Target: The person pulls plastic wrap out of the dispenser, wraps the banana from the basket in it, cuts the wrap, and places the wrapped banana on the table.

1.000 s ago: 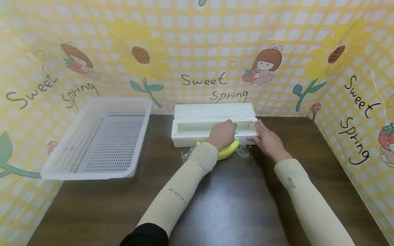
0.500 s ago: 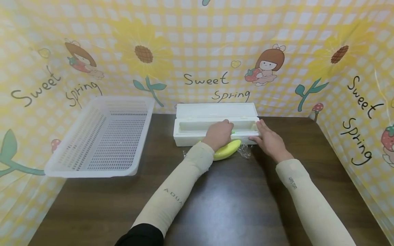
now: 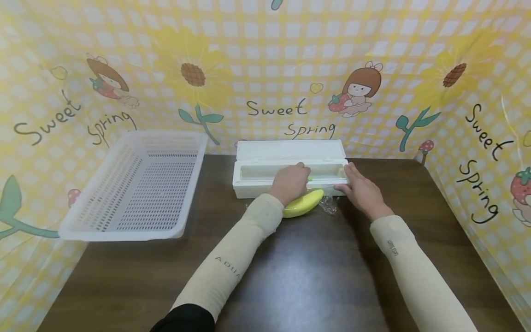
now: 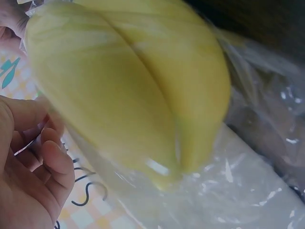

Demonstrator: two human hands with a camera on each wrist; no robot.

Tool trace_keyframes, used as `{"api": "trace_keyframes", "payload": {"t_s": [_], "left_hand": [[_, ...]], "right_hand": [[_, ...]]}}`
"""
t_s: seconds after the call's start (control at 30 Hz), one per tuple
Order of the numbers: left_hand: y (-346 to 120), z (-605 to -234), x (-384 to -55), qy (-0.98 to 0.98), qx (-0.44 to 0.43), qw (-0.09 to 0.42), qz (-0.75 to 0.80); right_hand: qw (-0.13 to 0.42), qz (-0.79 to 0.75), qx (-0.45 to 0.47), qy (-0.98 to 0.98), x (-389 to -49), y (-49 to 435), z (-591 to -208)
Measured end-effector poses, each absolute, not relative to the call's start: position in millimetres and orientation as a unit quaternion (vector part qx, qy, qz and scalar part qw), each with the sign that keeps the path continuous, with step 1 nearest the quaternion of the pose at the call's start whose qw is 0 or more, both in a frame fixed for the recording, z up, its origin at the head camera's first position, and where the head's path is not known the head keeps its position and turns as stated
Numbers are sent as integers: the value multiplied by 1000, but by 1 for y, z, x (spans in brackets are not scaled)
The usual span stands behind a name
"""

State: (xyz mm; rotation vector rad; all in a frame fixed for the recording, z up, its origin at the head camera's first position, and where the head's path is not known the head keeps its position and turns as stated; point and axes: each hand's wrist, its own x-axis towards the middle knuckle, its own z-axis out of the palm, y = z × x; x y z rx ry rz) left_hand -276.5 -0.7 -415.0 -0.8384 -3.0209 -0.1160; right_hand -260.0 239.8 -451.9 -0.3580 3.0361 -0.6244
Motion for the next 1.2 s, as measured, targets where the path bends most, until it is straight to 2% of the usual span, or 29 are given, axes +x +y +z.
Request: {"api": "trace_keyframes", "payload": {"t_s": [1.2], "left_hand": [[-27,-413,-276,-965,-262,-6,-15]], "right_hand": [[-8,-189,-125,974,-260,241,-457]]}}
